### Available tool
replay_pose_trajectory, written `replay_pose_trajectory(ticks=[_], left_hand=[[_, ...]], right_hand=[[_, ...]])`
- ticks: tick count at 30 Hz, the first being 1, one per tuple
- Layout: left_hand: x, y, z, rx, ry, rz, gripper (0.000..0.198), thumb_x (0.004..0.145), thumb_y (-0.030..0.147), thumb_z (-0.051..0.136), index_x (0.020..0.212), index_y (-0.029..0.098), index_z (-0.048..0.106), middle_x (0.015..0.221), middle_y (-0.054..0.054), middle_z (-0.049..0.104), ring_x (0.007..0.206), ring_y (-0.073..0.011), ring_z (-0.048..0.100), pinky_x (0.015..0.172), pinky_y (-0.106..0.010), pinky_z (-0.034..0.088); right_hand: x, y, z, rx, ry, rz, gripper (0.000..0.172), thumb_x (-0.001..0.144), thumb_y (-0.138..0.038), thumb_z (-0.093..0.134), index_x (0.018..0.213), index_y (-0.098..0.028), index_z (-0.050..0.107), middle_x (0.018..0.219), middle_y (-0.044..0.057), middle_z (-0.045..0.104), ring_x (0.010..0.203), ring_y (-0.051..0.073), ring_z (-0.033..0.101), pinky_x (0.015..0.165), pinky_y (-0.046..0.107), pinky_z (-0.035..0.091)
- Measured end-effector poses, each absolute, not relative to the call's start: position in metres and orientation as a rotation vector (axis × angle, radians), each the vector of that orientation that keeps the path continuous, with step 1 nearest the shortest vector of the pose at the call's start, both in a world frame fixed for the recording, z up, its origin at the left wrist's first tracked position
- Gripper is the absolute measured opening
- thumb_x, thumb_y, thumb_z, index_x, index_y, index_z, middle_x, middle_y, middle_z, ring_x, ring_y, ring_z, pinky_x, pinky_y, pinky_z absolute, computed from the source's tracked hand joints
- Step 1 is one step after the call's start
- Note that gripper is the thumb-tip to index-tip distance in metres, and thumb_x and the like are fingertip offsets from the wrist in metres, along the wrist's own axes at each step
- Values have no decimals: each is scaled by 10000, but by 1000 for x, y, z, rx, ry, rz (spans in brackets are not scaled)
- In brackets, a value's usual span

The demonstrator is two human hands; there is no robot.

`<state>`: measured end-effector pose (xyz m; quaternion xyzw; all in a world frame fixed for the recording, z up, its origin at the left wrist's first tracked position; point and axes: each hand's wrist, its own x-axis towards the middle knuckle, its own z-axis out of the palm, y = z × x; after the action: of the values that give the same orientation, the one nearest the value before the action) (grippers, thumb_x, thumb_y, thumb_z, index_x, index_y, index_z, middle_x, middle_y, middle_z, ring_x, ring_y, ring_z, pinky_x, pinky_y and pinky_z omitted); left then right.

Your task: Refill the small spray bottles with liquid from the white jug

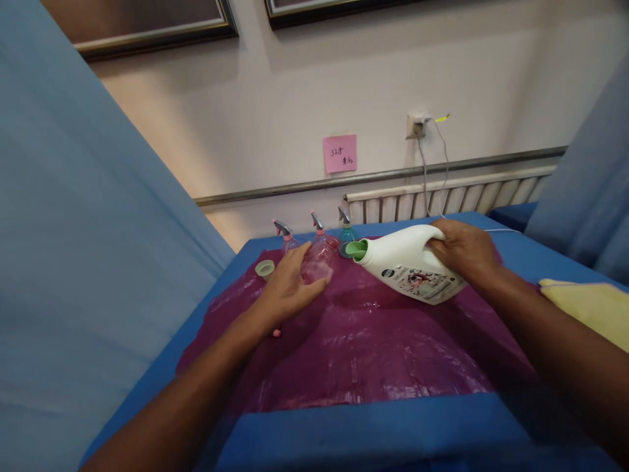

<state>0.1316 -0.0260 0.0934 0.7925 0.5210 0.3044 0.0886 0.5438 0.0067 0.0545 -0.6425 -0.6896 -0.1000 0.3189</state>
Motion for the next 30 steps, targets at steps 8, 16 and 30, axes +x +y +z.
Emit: replay_pose_trajectory(ticks=[8, 16, 30], left_hand=[[123, -24, 100, 2600, 1527, 703, 783, 910, 388, 802, 1637, 277, 533, 1673, -138, 620, 1563, -411, 576, 1325, -609, 465], [108, -28, 100, 2633, 1550, 606, 801, 868, 379, 823, 1622, 285, 568, 1690, -126, 606, 1572, -434, 549, 1327, -609, 451], [106, -30, 106, 2672, 1559, 512, 754, 875, 404, 817, 1587, 290, 595, 1613, -143, 645, 1503, -449, 591, 1259, -603, 496]], right_hand=[[530, 12, 54, -1733, -1844, -366, 233, 989, -442, 655, 1081, -317, 830, 1069, 87, 851, 888, 295, 729, 662, 380, 356], [525, 9, 57, -1726, -1856, -365, 218, 956, -414, 665, 1056, -319, 834, 1050, 100, 843, 880, 308, 712, 680, 395, 349], [515, 4, 63, -1781, -1907, -429, 237, 989, -412, 666, 1069, -270, 838, 1044, 111, 841, 866, 284, 706, 648, 376, 272]])
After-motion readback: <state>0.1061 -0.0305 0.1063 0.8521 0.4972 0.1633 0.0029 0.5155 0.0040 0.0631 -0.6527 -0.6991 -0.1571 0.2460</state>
